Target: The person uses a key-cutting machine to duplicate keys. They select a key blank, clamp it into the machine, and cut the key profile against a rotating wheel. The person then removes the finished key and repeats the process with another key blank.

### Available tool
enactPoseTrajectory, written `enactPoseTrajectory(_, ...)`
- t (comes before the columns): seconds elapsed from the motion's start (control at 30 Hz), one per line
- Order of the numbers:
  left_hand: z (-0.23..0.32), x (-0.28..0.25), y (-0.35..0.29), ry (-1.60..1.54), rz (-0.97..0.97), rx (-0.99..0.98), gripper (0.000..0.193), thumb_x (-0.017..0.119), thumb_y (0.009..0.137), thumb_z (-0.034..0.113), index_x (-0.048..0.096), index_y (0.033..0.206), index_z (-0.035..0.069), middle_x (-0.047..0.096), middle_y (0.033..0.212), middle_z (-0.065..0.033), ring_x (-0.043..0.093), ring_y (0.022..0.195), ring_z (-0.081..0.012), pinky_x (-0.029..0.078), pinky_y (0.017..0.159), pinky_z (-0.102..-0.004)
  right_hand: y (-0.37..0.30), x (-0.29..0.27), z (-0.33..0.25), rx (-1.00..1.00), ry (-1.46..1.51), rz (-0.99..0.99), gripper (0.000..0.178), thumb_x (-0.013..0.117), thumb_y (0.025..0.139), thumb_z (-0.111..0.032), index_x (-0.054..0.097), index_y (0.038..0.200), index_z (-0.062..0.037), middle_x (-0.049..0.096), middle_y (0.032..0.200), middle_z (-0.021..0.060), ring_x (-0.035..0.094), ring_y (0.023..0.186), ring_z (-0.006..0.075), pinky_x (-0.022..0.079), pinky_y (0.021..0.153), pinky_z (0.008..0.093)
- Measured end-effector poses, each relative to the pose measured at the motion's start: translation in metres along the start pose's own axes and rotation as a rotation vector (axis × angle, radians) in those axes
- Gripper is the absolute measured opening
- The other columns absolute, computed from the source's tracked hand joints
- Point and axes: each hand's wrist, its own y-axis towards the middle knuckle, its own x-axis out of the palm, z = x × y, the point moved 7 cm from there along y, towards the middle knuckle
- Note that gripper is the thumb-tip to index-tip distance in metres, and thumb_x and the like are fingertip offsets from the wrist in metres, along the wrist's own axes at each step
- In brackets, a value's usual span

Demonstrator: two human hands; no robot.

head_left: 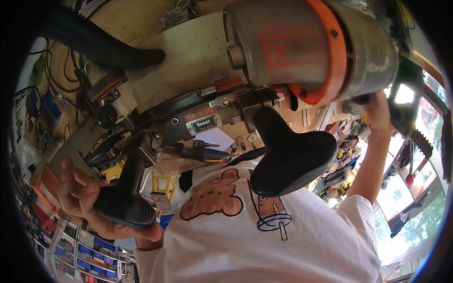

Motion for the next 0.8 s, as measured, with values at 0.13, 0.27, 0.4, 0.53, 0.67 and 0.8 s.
enactPoseTrajectory(0.13,0.002,-0.001,0.005,-0.015,0.022,-0.025,0.056,0.029,0.089,0.047,0.050,0.104,-0.004,0.047,0.115,-0.0210,0.047,0.111,-0.0353,0.035,0.099,-0.0488,-0.003,-0.006,-0.009,0.026,-0.113,0.365,0.044,0.046,0.088,-0.035,0.046,0.119,-0.0026,0.052,0.114,0.0106,0.054,0.100,0.0235,0.047,0.080,0.0440)
enactPoseTrajectory(0.27,0.003,0.005,0.004,0.011,0.020,-0.025,0.060,0.024,0.090,0.048,0.048,0.103,-0.006,0.045,0.115,-0.0226,0.045,0.111,-0.0378,0.031,0.100,-0.0544,-0.007,0.013,0.002,-0.167,0.111,-0.062,0.045,0.045,0.090,-0.035,0.045,0.119,-0.0017,0.054,0.111,0.0117,0.054,0.101,0.0245,0.047,0.083,0.0436)
enactPoseTrajectory(0.4,0.000,0.003,0.001,0.004,0.013,-0.050,0.061,0.024,0.090,0.048,0.048,0.103,-0.006,0.045,0.115,-0.0235,0.043,0.113,-0.0377,0.032,0.100,-0.0538,0.000,0.013,-0.004,0.058,-0.036,0.160,0.047,0.044,0.089,-0.042,0.050,0.112,-0.0014,0.060,0.096,0.0130,0.062,0.084,0.0263,0.052,0.075,0.0393)
enactPoseTrajectory(0.53,0.000,0.000,0.000,0.031,0.005,-0.059,0.061,0.026,0.090,0.049,0.048,0.103,-0.006,0.047,0.115,-0.0236,0.045,0.112,-0.0362,0.033,0.099,-0.0506,0.001,0.000,-0.003,0.063,-0.100,0.383,0.052,0.042,0.089,-0.046,0.048,0.115,-0.0019,0.059,0.101,0.0127,0.058,0.097,0.0228,0.052,0.076,0.0390)
enactPoseTrajectory(0.67,-0.003,-0.008,0.000,0.076,0.023,-0.073,0.066,0.026,0.088,0.054,0.049,0.103,-0.006,0.049,0.114,-0.0224,0.048,0.110,-0.0336,0.034,0.098,-0.0464,-0.001,0.014,-0.008,-0.093,0.097,-0.136,0.061,0.057,0.080,-0.049,0.047,0.117,-0.0019,0.056,0.111,0.0118,0.056,0.101,0.0233,0.053,0.074,0.0444)
enactPoseTrajectory(0.8,-0.010,-0.002,-0.010,0.029,0.054,-0.141,0.068,0.025,0.088,0.057,0.050,0.103,-0.005,0.050,0.114,-0.0207,0.047,0.111,-0.0314,0.035,0.098,-0.0437,0.002,-0.018,0.011,0.050,-0.032,0.139,0.063,0.057,0.078,-0.049,0.045,0.119,-0.0025,0.054,0.113,0.0114,0.057,0.098,0.0259,0.053,0.069,0.0448)
